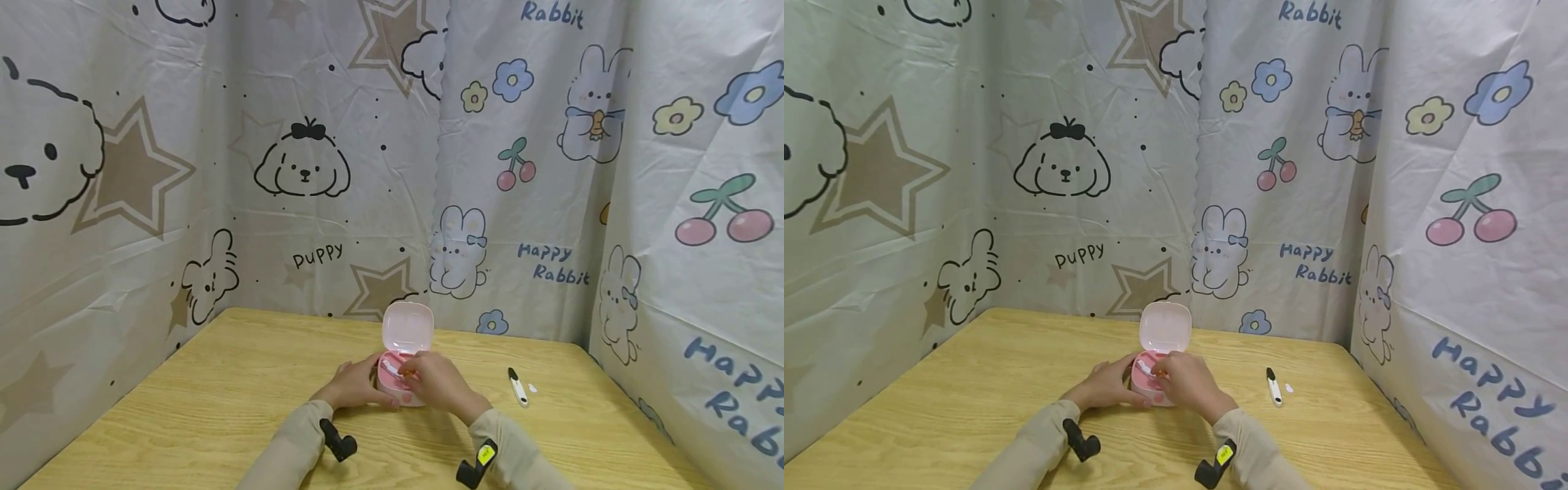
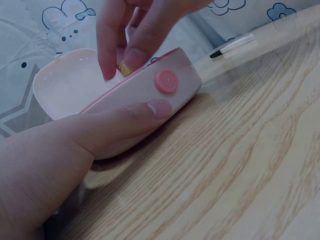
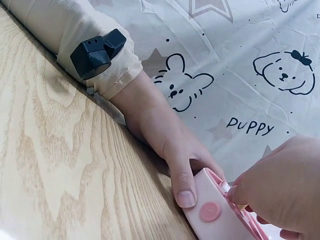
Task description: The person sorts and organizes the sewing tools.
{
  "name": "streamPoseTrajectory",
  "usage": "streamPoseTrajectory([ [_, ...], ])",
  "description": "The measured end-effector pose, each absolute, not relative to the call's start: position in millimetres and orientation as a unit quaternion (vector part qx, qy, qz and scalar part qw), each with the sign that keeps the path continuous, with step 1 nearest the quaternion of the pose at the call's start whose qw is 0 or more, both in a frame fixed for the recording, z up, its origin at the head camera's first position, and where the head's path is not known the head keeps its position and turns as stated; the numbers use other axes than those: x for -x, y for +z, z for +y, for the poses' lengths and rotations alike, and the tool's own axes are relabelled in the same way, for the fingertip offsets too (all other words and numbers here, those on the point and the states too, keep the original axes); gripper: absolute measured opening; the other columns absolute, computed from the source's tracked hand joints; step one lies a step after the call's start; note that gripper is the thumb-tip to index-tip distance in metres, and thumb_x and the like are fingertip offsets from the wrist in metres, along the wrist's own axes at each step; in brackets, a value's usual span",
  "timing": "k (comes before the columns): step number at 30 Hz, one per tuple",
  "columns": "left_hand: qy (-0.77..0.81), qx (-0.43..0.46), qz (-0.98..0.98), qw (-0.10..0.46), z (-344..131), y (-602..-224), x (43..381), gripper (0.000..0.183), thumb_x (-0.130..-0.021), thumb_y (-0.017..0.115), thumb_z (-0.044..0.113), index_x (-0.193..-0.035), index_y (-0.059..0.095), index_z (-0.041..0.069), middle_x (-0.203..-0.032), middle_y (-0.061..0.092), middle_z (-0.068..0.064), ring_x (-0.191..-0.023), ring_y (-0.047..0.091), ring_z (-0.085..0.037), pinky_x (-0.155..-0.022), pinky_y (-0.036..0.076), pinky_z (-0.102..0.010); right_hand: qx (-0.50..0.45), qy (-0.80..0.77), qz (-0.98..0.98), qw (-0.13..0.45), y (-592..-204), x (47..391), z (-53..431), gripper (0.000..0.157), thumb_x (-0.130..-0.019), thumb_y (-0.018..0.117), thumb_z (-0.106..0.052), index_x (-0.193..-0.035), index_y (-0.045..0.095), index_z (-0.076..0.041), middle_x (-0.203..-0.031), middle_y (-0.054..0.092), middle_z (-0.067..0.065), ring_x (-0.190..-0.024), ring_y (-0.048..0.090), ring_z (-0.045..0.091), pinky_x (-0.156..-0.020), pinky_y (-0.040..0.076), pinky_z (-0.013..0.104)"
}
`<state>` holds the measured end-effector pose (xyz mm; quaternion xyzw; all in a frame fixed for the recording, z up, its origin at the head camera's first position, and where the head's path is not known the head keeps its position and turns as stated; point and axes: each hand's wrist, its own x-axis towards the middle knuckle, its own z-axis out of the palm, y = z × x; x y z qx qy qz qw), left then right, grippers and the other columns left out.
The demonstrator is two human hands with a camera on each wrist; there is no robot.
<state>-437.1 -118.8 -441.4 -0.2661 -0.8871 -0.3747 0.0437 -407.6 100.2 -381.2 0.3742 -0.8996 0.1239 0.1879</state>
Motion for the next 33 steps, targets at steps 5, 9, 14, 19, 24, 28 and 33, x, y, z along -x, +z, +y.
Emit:
streamPoseTrajectory([
  [5,-0.374,0.266,-0.887,0.046,-119.1,-441.7,439.3,0.111,-0.072,0.086,0.065,-0.159,0.039,0.015,-0.155,0.050,-0.006,-0.141,0.045,-0.028,-0.113,0.012,-0.070,-0.382,0.118,-0.898,0.183,-383.9,409.6,99.9,0.008,-0.091,0.081,-0.013,-0.098,0.081,-0.010,-0.087,0.072,-0.004,-0.080,0.063,0.014,-0.073,0.055,0.033],
  [9,-0.371,0.262,-0.890,0.043,-119.3,-441.4,439.6,0.111,-0.072,0.087,0.064,-0.160,0.038,0.016,-0.155,0.050,-0.005,-0.141,0.046,-0.027,-0.114,0.012,-0.070,-0.389,0.119,-0.895,0.185,-383.7,409.2,99.6,0.007,-0.092,0.081,-0.013,-0.098,0.081,-0.010,-0.088,0.072,-0.003,-0.081,0.065,0.016,-0.074,0.055,0.033],
  [14,-0.370,0.259,-0.891,0.041,-119.4,-441.2,439.5,0.109,-0.073,0.088,0.060,-0.159,0.039,0.013,-0.154,0.051,-0.006,-0.141,0.046,-0.028,-0.114,0.011,-0.071,-0.401,0.122,-0.890,0.181,-383.5,408.3,100.1,0.008,-0.092,0.080,-0.010,-0.099,0.081,-0.008,-0.090,0.073,-0.001,-0.083,0.066,0.017,-0.074,0.055,0.033],
  [19,-0.374,0.260,-0.889,0.040,-119.6,-439.0,438.0,0.109,-0.073,0.089,0.059,-0.159,0.039,0.013,-0.154,0.051,-0.006,-0.141,0.046,-0.029,-0.114,0.011,-0.071,-0.409,0.123,-0.887,0.177,-383.0,407.8,100.5,0.009,-0.092,0.079,-0.009,-0.101,0.080,-0.006,-0.092,0.074,0.001,-0.085,0.066,0.018,-0.076,0.055,0.033],
  [24,-0.376,0.259,-0.889,0.036,-119.7,-437.8,436.8,0.110,-0.073,0.088,0.060,-0.159,0.039,0.013,-0.155,0.050,-0.006,-0.141,0.046,-0.029,-0.114,0.009,-0.071,-0.411,0.125,-0.887,0.172,-383.0,407.8,100.7,0.010,-0.093,0.078,-0.009,-0.103,0.080,-0.006,-0.093,0.073,0.001,-0.085,0.064,0.017,-0.075,0.055,0.032],
  [28,-0.373,0.259,-0.890,0.035,-119.5,-439.0,437.1,0.110,-0.073,0.088,0.061,-0.159,0.039,0.014,-0.155,0.050,-0.006,-0.141,0.046,-0.029,-0.114,0.010,-0.071,-0.414,0.123,-0.887,0.167,-383.9,408.4,101.1,0.011,-0.093,0.078,-0.008,-0.103,0.080,-0.006,-0.093,0.073,0.000,-0.085,0.064,0.016,-0.075,0.054,0.032],
  [33,-0.367,0.261,-0.892,0.038,-119.3,-441.2,439.0,0.110,-0.073,0.087,0.062,-0.160,0.038,0.014,-0.155,0.050,-0.005,-0.140,0.047,-0.028,-0.113,0.012,-0.071,-0.414,0.125,-0.888,0.156,-385.9,409.3,101.7,0.011,-0.094,0.076,-0.007,-0.104,0.080,-0.006,-0.094,0.073,0.000,-0.085,0.063,0.018,-0.075,0.054,0.031],
])
